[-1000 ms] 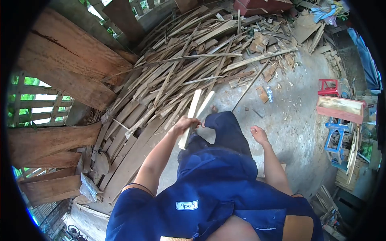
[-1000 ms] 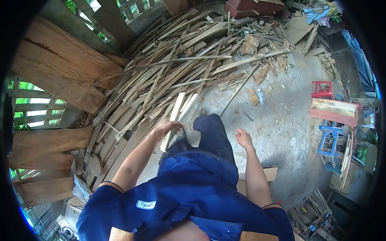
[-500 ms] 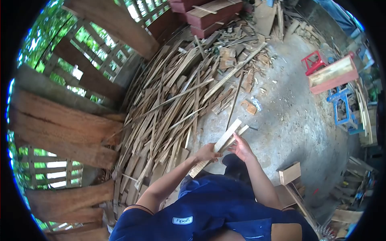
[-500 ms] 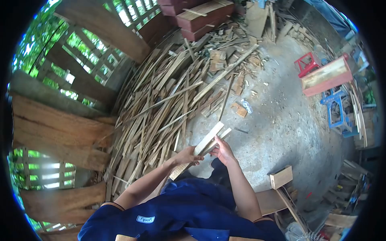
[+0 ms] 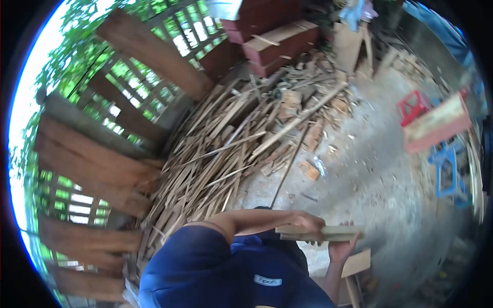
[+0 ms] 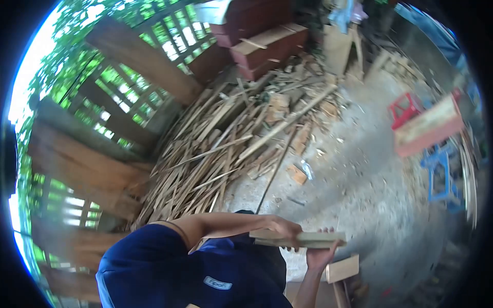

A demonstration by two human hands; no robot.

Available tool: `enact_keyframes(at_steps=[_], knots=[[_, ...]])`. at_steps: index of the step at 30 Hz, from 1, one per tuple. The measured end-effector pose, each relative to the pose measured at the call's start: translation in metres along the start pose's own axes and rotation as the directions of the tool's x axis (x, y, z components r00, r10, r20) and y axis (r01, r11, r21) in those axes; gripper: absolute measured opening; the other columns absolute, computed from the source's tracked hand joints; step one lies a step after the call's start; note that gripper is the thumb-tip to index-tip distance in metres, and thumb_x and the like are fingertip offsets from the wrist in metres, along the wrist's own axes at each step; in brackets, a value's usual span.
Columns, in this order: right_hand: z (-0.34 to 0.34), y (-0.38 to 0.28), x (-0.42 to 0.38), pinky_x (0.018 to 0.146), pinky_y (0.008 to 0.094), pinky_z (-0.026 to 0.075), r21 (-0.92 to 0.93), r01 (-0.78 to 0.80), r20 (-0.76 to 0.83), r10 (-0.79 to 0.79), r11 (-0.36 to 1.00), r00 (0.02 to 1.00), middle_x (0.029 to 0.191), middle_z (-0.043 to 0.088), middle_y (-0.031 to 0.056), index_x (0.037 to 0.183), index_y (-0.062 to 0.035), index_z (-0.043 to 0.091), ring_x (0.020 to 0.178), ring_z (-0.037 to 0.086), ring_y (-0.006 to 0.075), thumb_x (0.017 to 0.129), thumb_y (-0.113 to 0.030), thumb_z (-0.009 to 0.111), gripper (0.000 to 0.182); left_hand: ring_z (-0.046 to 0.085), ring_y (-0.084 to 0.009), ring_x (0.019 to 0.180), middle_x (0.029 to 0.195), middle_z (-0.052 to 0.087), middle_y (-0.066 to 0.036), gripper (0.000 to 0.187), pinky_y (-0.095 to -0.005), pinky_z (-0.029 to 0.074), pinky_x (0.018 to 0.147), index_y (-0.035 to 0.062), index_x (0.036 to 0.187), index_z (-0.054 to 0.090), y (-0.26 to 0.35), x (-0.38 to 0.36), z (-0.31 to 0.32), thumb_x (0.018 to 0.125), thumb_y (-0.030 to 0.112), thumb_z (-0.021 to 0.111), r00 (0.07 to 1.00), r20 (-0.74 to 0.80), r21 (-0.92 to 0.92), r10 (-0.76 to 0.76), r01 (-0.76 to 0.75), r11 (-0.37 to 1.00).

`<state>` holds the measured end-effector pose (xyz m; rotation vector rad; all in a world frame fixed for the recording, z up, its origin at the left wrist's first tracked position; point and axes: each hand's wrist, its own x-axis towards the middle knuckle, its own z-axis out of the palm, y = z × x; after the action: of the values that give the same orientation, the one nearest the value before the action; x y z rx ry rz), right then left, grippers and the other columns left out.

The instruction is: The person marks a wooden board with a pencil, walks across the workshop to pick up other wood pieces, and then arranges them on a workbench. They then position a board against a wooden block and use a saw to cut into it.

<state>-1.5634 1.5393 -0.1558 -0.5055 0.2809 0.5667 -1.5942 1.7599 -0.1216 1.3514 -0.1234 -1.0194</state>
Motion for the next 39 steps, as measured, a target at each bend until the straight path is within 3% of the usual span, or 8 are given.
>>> enact_keyframes(at_steps=[4,10,14,19,26,30,34,39], knots=[[0.009,-0.042,0.026,0.106,0.0442,0.041,0.079,0.114,0.023,-0.116,0.990,0.993,0.124,0.058,0.0065,0.134,-0.0080,0.049,0.118,0.053,0.0224,0.100,-0.038,0.051,0.045,0.067,-0.0186,0.079,0.089,0.070,-0.011,0.033,-0.0328,0.056,0.067,-0.0042,0.099,0.068,0.027,0.041,-0.010,0.080,0.022,0.074,0.992,0.126,-0.175,0.024,-0.001,0.985],[0.030,-0.094,0.096,0.103,0.0434,0.042,0.144,0.128,0.048,-0.136,0.981,0.990,0.110,0.061,0.0085,0.117,-0.0052,0.055,0.108,0.057,0.0243,0.101,-0.036,0.049,0.036,0.065,-0.0180,0.094,0.116,0.063,-0.014,0.072,-0.0343,0.057,0.081,-0.0037,0.136,0.041,0.083,0.068,-0.060,0.085,0.035,0.074,0.988,0.141,-0.353,0.069,-0.015,0.935],[0.015,-0.155,0.150,0.097,0.0429,0.046,0.242,0.230,-0.154,-0.197,0.942,0.968,0.102,0.060,0.0078,0.110,-0.0074,0.056,0.101,0.059,0.0247,0.096,-0.038,0.057,0.034,0.068,-0.0205,0.089,0.111,0.064,-0.017,0.079,-0.0339,0.058,0.077,0.0020,0.145,0.030,0.129,0.109,-0.108,0.085,0.024,0.076,0.970,0.238,-0.240,0.055,0.003,0.971],[-0.003,-0.219,0.199,0.086,0.0436,0.049,0.281,0.381,-0.384,-0.261,0.881,0.886,0.093,0.055,0.0075,0.110,-0.0083,0.052,0.092,0.057,0.0248,0.091,-0.041,0.063,0.039,0.065,-0.0161,0.083,0.102,0.064,-0.011,0.060,-0.0301,0.057,0.069,0.0006,0.135,0.044,0.194,0.186,-0.151,0.089,0.026,0.071,0.977,0.176,0.038,-0.119,0.114,0.993],[0.006,-0.319,0.195,0.077,0.0401,0.050,0.225,0.567,-0.664,-0.301,0.792,0.684,0.086,0.052,0.0062,0.112,-0.0098,0.053,0.080,0.056,0.0228,0.086,-0.041,0.069,0.044,0.064,-0.0150,0.088,0.106,0.065,-0.009,0.055,-0.0280,0.053,0.072,0.0024,0.133,0.047,0.290,0.321,-0.178,0.091,0.031,0.068,0.823,0.425,0.220,-0.376,0.309,0.925],[-0.023,-0.350,0.169,0.078,0.0402,0.050,0.271,0.726,-0.751,-0.333,0.632,0.570,0.085,0.055,0.0065,0.105,-0.0099,0.056,0.082,0.058,0.0225,0.087,-0.035,0.068,0.033,0.060,-0.0153,0.100,0.109,0.061,-0.008,0.061,-0.0306,0.049,0.087,0.0019,0.135,0.045,0.347,0.410,-0.145,0.092,0.041,0.065,0.642,0.542,0.439,-0.542,0.334,0.834],[-0.081,-0.378,0.153,0.082,0.0420,0.051,0.337,0.854,-0.709,-0.489,0.398,0.508,0.089,0.059,0.0095,0.098,-0.0094,0.053,0.089,0.062,0.0246,0.090,-0.029,0.065,0.025,0.067,-0.0195,0.077,0.107,0.064,-0.014,0.063,-0.0328,0.057,0.063,0.0032,0.137,0.041,0.363,0.502,-0.110,0.093,0.044,0.062,0.497,0.608,0.567,-0.619,0.273,0.777],[-0.133,-0.470,0.152,0.076,0.0413,0.051,0.360,0.897,-0.864,-0.271,0.258,0.425,0.081,0.057,0.0093,0.099,-0.0084,0.050,0.079,0.060,0.0245,0.092,-0.028,0.061,0.023,0.065,-0.0156,0.066,0.097,0.065,-0.012,0.062,-0.0303,0.055,0.055,0.0034,0.129,0.045,0.414,0.599,-0.043,0.090,0.046,0.066,0.426,0.485,0.696,-0.764,0.340,0.632]])
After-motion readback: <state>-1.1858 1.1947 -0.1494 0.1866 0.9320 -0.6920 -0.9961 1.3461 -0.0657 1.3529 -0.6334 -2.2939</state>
